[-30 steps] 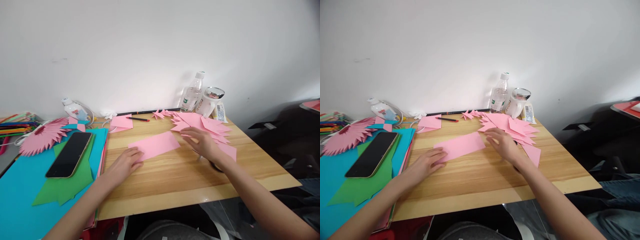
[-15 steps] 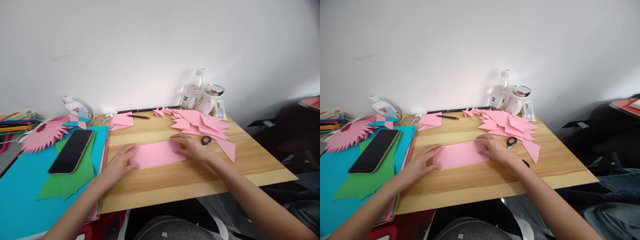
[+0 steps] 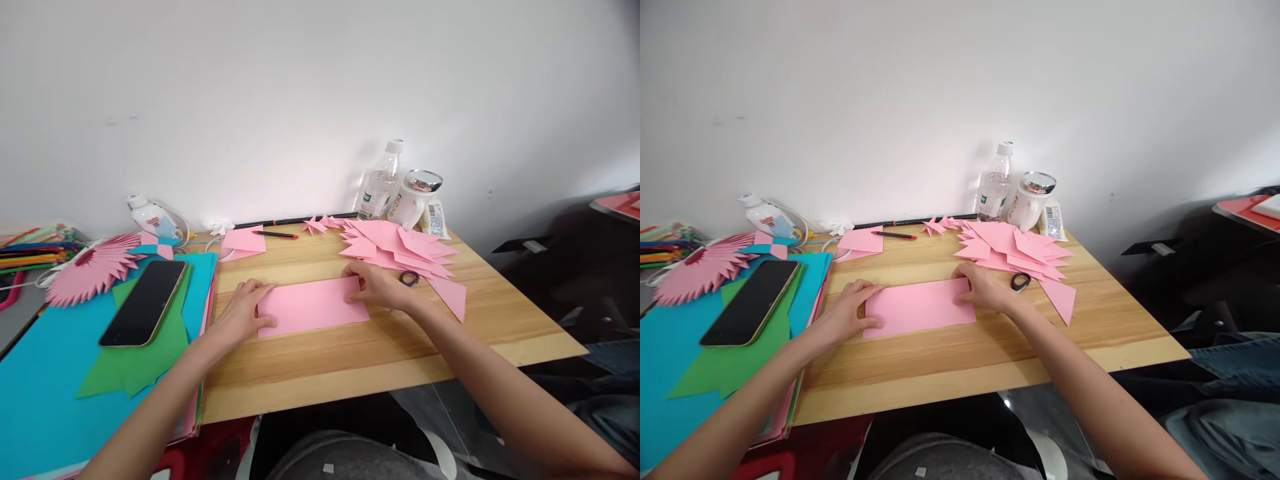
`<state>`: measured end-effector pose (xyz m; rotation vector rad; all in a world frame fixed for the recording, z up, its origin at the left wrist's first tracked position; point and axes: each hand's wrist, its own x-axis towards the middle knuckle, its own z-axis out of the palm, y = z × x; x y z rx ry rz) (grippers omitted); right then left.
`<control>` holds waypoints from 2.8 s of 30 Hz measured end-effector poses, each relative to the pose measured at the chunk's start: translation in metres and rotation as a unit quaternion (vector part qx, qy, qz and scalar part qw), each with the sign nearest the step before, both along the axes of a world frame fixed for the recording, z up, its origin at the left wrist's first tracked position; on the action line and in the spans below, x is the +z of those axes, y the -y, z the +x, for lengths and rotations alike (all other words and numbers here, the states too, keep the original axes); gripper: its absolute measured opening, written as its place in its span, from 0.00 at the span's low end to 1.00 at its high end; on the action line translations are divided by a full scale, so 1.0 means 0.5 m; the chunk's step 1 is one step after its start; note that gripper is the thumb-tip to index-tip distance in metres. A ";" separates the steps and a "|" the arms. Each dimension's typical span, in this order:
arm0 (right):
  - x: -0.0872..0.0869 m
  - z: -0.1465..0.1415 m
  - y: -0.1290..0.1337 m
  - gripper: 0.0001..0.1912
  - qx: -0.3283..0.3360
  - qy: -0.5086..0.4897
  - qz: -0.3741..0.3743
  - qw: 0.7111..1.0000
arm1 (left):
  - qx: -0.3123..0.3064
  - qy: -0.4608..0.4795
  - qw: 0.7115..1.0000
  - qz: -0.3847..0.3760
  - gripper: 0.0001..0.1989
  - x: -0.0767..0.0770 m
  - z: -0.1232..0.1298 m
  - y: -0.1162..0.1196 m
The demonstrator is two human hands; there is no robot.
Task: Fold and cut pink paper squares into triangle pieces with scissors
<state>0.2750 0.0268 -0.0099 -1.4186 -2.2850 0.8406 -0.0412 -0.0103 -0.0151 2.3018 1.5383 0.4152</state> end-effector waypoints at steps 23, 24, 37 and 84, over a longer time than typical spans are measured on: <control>0.018 -0.008 0.001 0.09 0.115 -0.134 -0.128 0.976 | -0.173 0.022 0.975 0.136 0.20 -0.028 0.156 -0.014; 0.019 -0.009 -0.002 0.12 0.130 -0.147 -0.155 0.968 | -0.183 0.020 0.972 0.148 0.20 -0.028 0.157 -0.014; 0.000 -0.004 -0.019 0.19 0.115 -0.187 -0.153 0.964 | -0.267 -0.014 0.938 0.220 0.12 -0.026 0.154 -0.019; -0.014 -0.024 -0.005 0.22 0.177 -0.189 -0.111 0.959 | -0.196 0.079 0.976 0.054 0.05 -0.022 0.158 -0.022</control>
